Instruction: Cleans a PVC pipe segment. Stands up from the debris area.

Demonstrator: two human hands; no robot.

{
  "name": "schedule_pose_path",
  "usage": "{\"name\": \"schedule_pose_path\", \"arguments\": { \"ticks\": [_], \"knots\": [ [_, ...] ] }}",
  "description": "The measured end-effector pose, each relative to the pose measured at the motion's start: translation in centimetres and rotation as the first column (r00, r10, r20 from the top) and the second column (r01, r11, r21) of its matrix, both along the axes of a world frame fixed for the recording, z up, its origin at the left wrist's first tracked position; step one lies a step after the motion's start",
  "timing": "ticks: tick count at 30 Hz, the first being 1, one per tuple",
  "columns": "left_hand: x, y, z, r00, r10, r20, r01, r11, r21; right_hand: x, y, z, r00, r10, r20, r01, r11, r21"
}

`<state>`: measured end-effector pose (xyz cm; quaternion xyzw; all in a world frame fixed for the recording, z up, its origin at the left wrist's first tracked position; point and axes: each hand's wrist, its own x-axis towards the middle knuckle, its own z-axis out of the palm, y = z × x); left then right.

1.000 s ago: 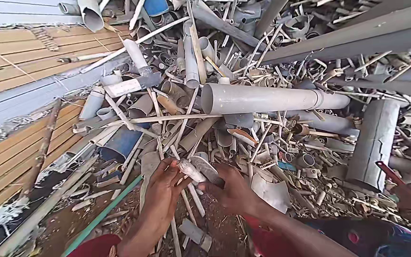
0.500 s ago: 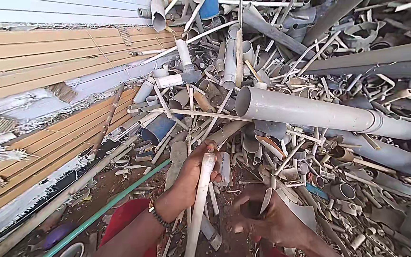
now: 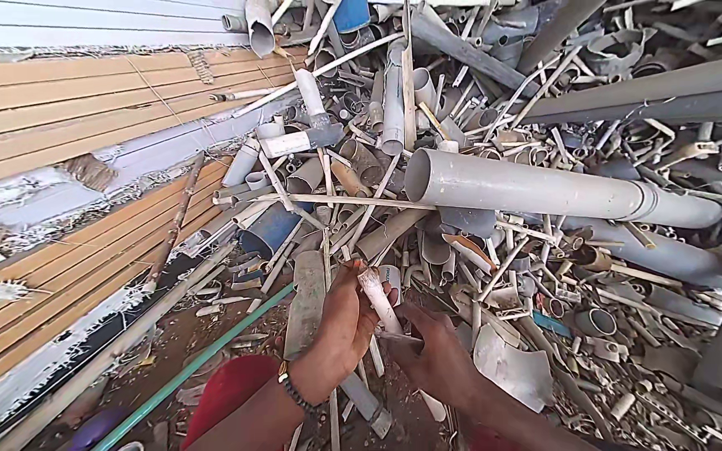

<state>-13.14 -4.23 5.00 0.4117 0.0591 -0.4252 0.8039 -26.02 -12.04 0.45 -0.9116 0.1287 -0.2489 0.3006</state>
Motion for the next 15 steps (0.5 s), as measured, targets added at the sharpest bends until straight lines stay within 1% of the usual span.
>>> {"name": "schedule_pose_path", "arguments": {
  "ticks": [1, 2, 4, 5, 6, 8, 10, 11, 12, 13, 14, 15],
  "knots": [
    [0.3, 0.3, 0.0, 0.999, -0.026, 0.022, 0.026, 0.999, -0.02, -0.2, -0.7, 0.0, 0.998, 0.067, 0.02, -0.068, 0.996, 0.056],
    [0.6, 0.6, 0.0, 0.996, -0.053, 0.066, 0.056, 0.997, -0.047, -0.4, -1.2, 0.2, 0.993, 0.11, 0.03, -0.114, 0.982, 0.153],
    [1.1, 1.2, -0.2, 0.974, -0.119, 0.193, 0.146, 0.98, -0.132, -0.9, -1.9, 0.6, 0.992, 0.115, 0.047, -0.123, 0.942, 0.313],
    [1.2, 1.4, -0.4, 0.953, -0.143, 0.265, 0.193, 0.966, -0.174, -1.0, -2.0, 0.8, 0.992, 0.103, 0.071, -0.122, 0.929, 0.348],
    [1.3, 1.6, -0.9, 0.914, -0.165, 0.372, 0.257, 0.942, -0.214, -1.2, -2.0, 1.0, 0.989, 0.097, 0.107, -0.129, 0.927, 0.351],
    [1.4, 1.9, -2.0, 0.783, -0.142, 0.605, 0.357, 0.9, -0.251, -1.4, -2.0, 1.2, 0.985, 0.084, 0.149, -0.125, 0.946, 0.298],
    [1.3, 1.9, -2.2, 0.693, -0.085, 0.715, 0.325, 0.923, -0.205, -1.3, -1.6, 1.3, 0.988, 0.022, 0.15, -0.046, 0.987, 0.156],
    [1.1, 2.0, -2.1, 0.672, -0.053, 0.739, 0.284, 0.94, -0.191, -1.2, -1.3, 1.3, 0.987, -0.011, 0.158, 0.003, 0.999, 0.051],
    [0.9, 2.0, -2.0, 0.678, -0.032, 0.735, 0.245, 0.952, -0.185, -1.2, -1.0, 1.1, 0.985, -0.028, 0.169, 0.035, 0.998, -0.042],
    [0.8, 2.1, -1.7, 0.714, -0.035, 0.699, 0.226, 0.957, -0.183, -1.2, -0.9, 1.0, 0.982, -0.027, 0.185, 0.043, 0.996, -0.084],
    [0.8, 2.3, -1.4, 0.764, -0.063, 0.642, 0.237, 0.953, -0.189, -1.3, -0.7, 0.9, 0.978, -0.01, 0.207, 0.021, 0.998, -0.052],
    [0.8, 2.5, -1.2, 0.809, -0.093, 0.58, 0.261, 0.942, -0.212, -1.4, -0.6, 1.0, 0.972, 0.021, 0.235, -0.032, 0.999, 0.043]
  ]
}}
